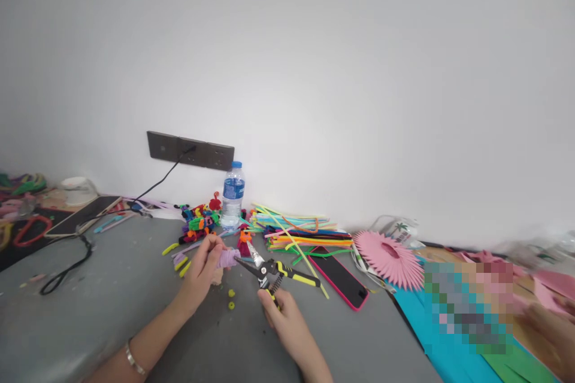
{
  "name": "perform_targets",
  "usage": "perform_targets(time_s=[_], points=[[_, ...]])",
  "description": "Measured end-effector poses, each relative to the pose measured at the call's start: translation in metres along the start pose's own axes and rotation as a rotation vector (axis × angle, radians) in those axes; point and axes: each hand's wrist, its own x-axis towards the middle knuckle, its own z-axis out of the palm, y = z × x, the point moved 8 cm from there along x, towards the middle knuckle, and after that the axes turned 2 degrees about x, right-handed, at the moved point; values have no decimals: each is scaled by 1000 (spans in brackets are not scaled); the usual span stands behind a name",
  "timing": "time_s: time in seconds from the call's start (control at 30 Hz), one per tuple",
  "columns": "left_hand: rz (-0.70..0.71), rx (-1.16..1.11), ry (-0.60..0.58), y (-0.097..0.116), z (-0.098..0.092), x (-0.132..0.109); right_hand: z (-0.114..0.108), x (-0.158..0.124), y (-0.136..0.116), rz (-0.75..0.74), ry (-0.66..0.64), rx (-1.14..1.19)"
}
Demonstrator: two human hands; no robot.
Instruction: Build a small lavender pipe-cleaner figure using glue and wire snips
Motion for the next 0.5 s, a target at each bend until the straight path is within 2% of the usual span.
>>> perform_targets(time_s=[0.27,0.5], points=[[27,14,-27,-4,0,-1,3,0,4,25,-37,15],[33,-9,-21,7,1,-2,1,-4,-6,-2,-51,-9]])
